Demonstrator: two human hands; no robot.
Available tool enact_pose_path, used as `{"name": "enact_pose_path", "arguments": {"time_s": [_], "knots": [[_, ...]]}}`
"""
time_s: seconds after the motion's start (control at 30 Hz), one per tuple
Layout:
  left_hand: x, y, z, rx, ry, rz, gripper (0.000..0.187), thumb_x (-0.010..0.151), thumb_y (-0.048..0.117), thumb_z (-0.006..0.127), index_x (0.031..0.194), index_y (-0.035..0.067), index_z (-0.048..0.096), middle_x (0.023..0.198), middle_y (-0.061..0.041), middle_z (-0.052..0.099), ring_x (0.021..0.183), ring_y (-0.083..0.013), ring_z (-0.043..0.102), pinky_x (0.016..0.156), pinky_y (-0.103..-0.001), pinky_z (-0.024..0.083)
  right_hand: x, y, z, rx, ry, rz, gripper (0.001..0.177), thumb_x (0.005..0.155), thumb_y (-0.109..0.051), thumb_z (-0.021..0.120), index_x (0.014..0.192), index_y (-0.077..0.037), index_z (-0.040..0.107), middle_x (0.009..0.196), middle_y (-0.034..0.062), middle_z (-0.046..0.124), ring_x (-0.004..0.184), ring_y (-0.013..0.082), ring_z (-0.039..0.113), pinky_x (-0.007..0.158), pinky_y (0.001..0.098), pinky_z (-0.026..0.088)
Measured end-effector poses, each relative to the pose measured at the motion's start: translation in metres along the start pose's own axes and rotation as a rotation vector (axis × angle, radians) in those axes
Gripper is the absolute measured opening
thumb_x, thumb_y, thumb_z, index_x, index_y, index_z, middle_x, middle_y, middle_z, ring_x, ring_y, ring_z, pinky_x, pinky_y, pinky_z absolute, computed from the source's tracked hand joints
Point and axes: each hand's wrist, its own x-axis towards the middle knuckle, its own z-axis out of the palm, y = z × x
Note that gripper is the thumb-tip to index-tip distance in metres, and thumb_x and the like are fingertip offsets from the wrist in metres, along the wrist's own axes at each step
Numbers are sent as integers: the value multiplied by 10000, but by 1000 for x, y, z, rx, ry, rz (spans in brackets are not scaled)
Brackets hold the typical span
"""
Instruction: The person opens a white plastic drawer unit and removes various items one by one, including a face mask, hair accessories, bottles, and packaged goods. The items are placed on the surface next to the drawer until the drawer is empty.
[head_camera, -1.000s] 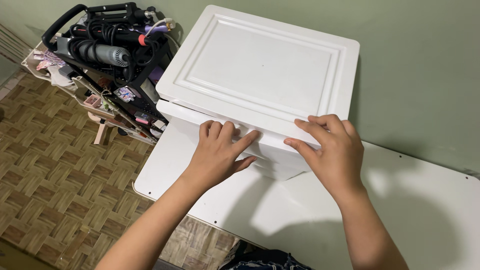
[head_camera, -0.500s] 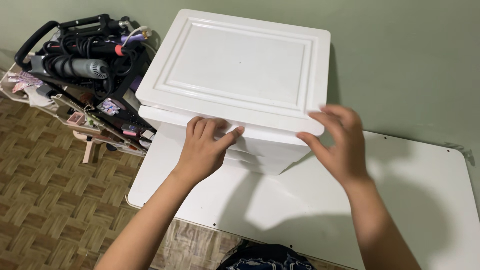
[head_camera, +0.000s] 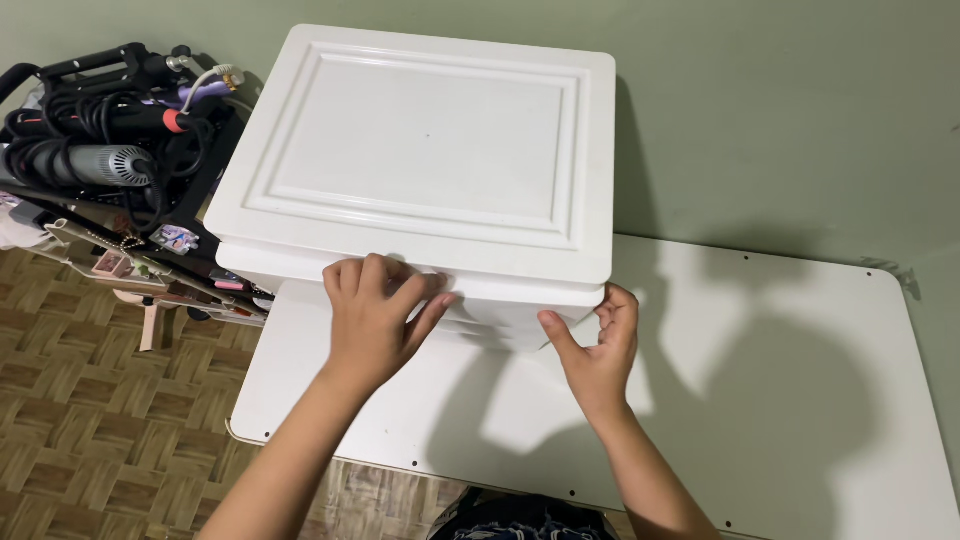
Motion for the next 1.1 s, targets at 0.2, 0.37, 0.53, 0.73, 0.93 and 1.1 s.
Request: {"name": "enact_pose_path", "arguments": {"time_s": [0.2, 0.37, 0.53, 0.73, 0.93, 1.1], "knots": [[9, 13, 5, -40, 15, -178, 221, 872, 377, 831, 859, 186, 721, 873, -36, 478, 893, -253, 424, 892, -430, 302, 7, 9, -18, 138, -140, 23, 511, 870, -76, 827, 1259, -22, 500, 1267, 60, 539, 1209, 162, 591, 1058, 324, 498], [13, 15, -6, -111, -17, -190, 285, 825, 401, 844, 899, 151, 728, 905, -43, 496, 913, -264, 457, 923, -457, 318, 16, 8, -30, 118, -247, 42, 415, 862, -42, 829, 1181, -43, 563, 1246, 27, 491, 1178, 153, 570, 1050, 319, 489], [3, 11, -12, 4, 9, -38, 384, 850, 402, 840, 1125, 165, 714, 1105, -50, 586, 1048, -292, 532, 964, -453, 393, 25, 3, -36, 146, -312, 34, 359, 870, -11, 798, 1148, -45, 572, 1211, 29, 519, 1179, 155, 615, 1084, 321, 498], [0, 0, -15, 54, -70, 51, 520, 833, 437, 838, 1248, 162, 691, 1228, -71, 612, 921, -290, 504, 843, -420, 424, 30, -1, -39, 147, -348, 41, 309, 877, -2, 794, 1092, -27, 573, 1209, 39, 477, 1186, 164, 653, 1079, 349, 571], [6, 0, -30, 74, -217, 84, 558, 809, 495, 809, 1208, 117, 715, 1187, -60, 612, 883, -280, 505, 810, -401, 438, 37, 1, -52, 90, -462, 19, 327, 824, -19, 809, 1053, -26, 576, 1445, 81, 351, 1278, 189, 564, 1112, 385, 543], [14, 2, -32, 57, -262, 55, 576, 791, 513, 816, 1124, 53, 725, 1147, -72, 597, 936, -304, 514, 835, -428, 424, 50, -47, -69, -318, -283, -108, 401, 839, -155, 814, 1136, -62, 561, 1413, 86, 455, 1164, 219, 551, 1035, 381, 512]]}}
